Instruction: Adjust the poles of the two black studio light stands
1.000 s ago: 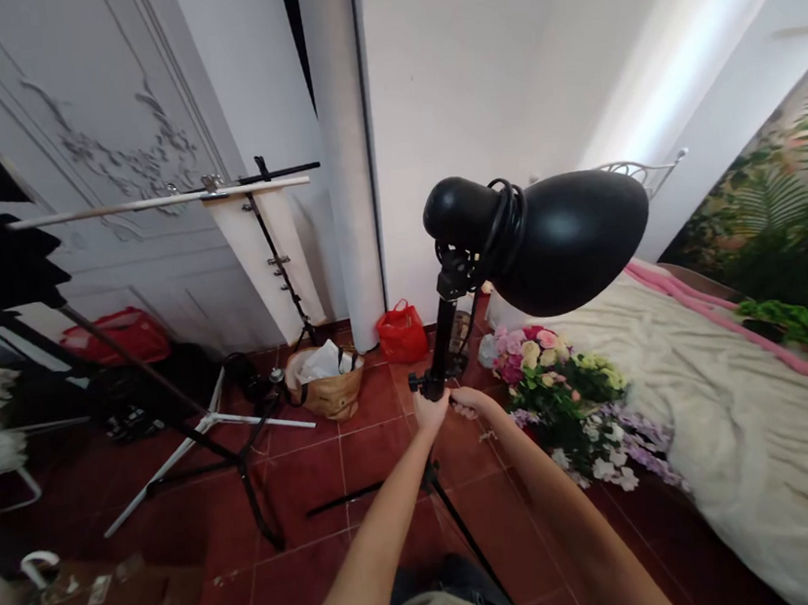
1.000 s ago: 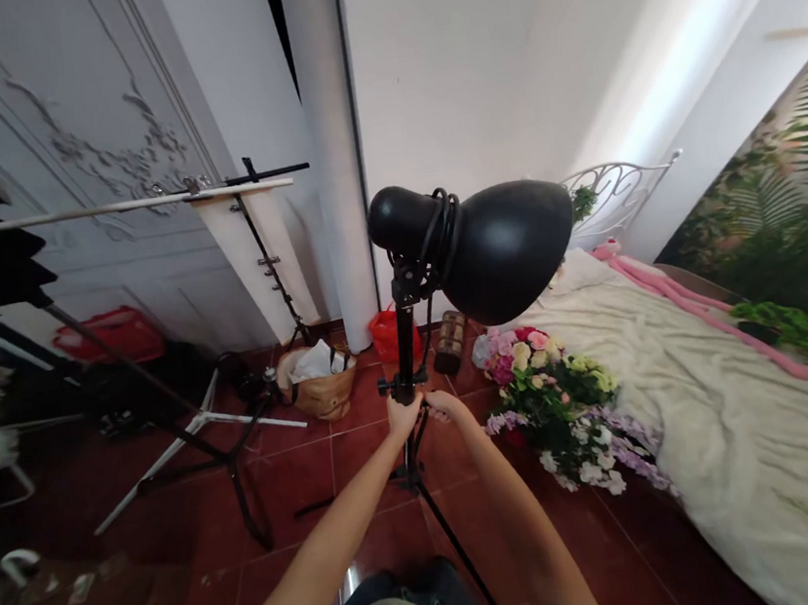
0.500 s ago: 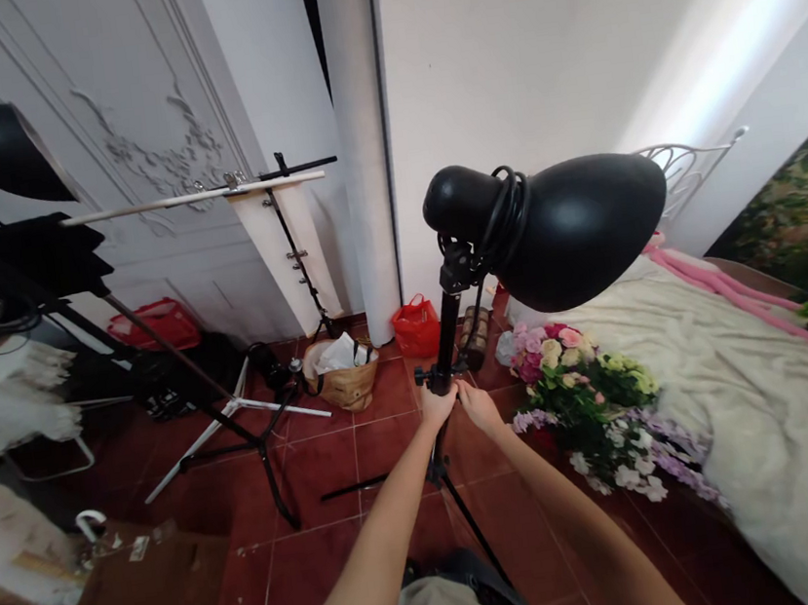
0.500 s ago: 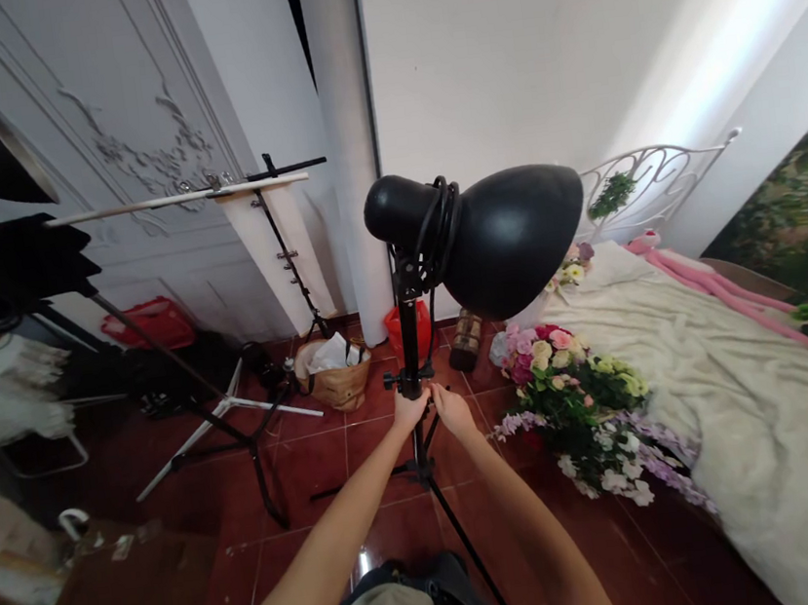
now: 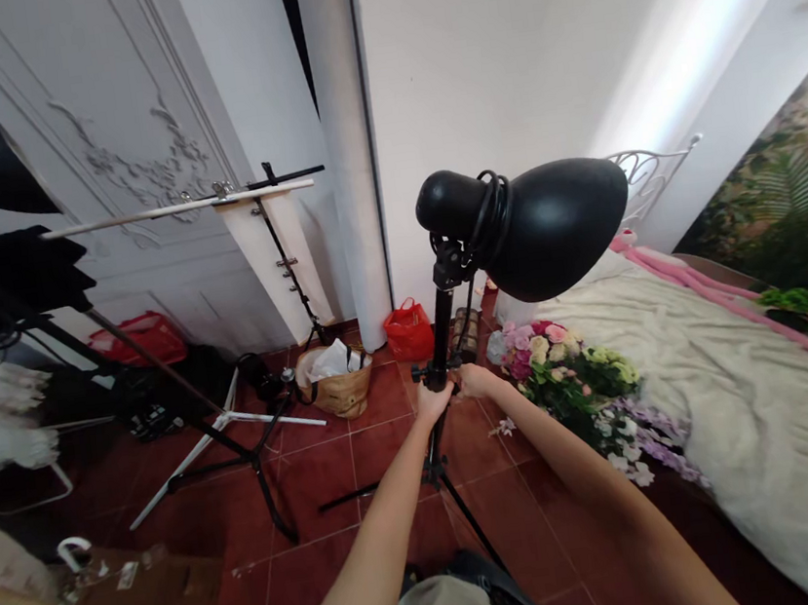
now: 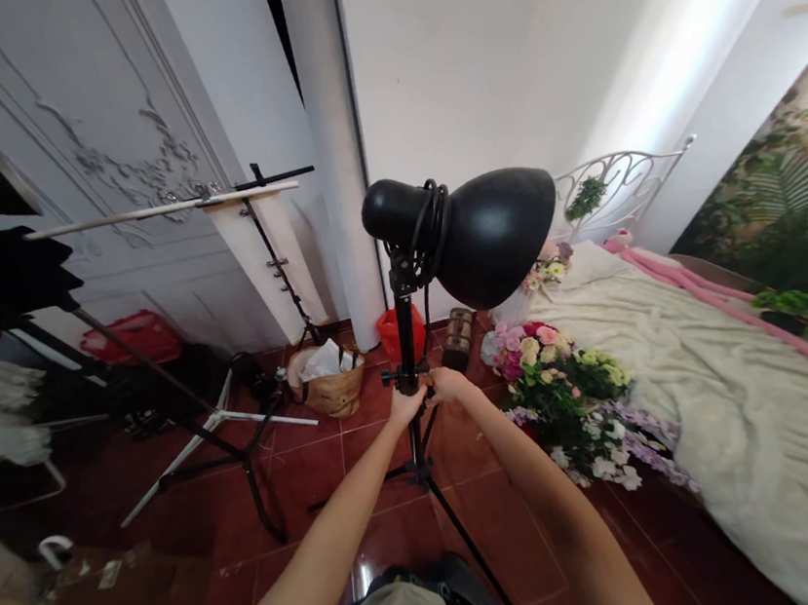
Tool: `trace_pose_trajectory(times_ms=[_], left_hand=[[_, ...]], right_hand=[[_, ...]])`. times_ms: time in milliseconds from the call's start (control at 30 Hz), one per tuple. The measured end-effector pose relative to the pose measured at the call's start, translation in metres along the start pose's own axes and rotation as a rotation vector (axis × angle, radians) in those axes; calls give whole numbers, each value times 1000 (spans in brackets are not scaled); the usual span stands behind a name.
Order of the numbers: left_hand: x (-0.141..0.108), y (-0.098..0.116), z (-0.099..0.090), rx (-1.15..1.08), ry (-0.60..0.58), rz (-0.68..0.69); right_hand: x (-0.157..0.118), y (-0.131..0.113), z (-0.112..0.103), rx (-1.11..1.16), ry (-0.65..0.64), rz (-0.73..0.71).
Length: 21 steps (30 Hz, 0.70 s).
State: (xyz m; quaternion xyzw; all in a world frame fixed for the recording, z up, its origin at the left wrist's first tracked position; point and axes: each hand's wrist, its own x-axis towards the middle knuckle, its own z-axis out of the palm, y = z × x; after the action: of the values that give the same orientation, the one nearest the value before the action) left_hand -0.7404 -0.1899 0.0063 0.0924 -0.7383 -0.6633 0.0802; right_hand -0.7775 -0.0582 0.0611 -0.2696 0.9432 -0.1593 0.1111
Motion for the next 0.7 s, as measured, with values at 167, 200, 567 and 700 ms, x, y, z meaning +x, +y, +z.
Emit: trace_pose_trajectory(times_ms=[167, 200, 567, 700], left_hand=[[-3, 8, 0, -72, 13, 12], [-4, 10, 0, -76, 25, 12], [-9, 20, -1, -75, 46, 5], [-9, 22, 0, -89, 60, 6]], right_hand=[[-14, -12, 10, -57, 87, 30], [-20, -14, 15, -64, 128, 38], [-88, -10, 114, 50, 393, 65], [-92, -6, 108, 211, 525, 115]])
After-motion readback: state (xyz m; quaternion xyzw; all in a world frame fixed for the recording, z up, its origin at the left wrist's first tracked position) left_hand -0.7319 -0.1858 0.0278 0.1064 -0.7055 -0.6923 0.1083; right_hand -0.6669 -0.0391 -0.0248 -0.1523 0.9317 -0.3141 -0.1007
